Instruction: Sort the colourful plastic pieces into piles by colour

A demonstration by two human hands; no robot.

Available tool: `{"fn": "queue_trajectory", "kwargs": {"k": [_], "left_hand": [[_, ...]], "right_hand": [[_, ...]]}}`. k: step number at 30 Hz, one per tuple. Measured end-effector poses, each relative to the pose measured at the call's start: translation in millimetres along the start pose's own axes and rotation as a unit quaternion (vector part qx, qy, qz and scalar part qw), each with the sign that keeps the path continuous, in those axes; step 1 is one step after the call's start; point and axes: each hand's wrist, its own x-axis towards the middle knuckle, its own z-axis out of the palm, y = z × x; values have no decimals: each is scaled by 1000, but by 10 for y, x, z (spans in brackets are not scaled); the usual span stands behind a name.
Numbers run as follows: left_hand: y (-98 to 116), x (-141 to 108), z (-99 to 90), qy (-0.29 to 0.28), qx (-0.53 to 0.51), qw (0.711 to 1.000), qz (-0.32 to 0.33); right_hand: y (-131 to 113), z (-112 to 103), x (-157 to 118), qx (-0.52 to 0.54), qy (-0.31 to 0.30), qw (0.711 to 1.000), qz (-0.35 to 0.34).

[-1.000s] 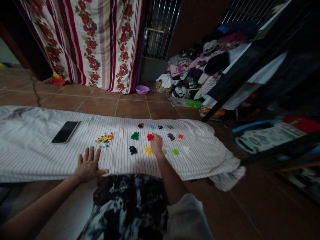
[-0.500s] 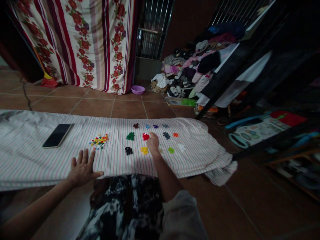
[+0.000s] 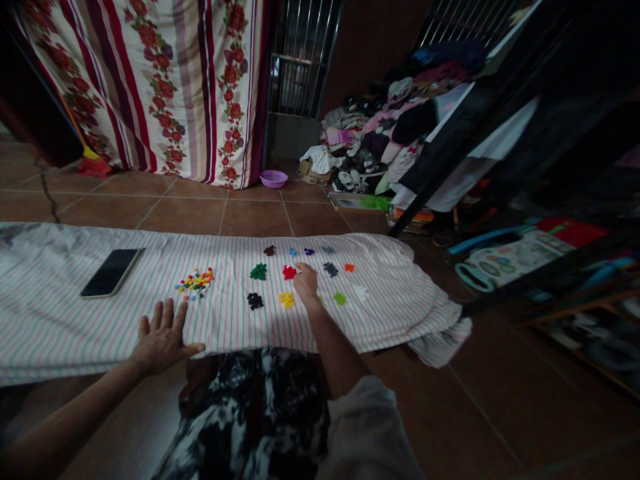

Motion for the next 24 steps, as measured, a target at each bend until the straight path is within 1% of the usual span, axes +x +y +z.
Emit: {"fn": "queue_trajectory", "kwargs": {"k": [3,7,13,16,19,21,24], "left_hand": [[1,-3,3,3,2,1000,0],[8,-10,-13,-2,2,1000,-1],[6,-13,-27,-10,5,1000,-1],[7,-14,-29,-6,11,1000,-2],[9,-16,-28,-8,5,1000,0],[7,-16,-23,-6,-2,1000,1],[2,-12,-9,4,-12,1000,1]], "right_hand": [[-31,14,-42,-16,-4,1000,-26],[-49,3,-79,-9,0,1000,-12],[63,-71,-34,63,12,997,51],[126,-83,-14,103,6,993,53],[125,-103,-14,134,-13,990,39],[101,-154,-10,132,-11,991,26],[93,-296,15,107,18,994,27]]}}
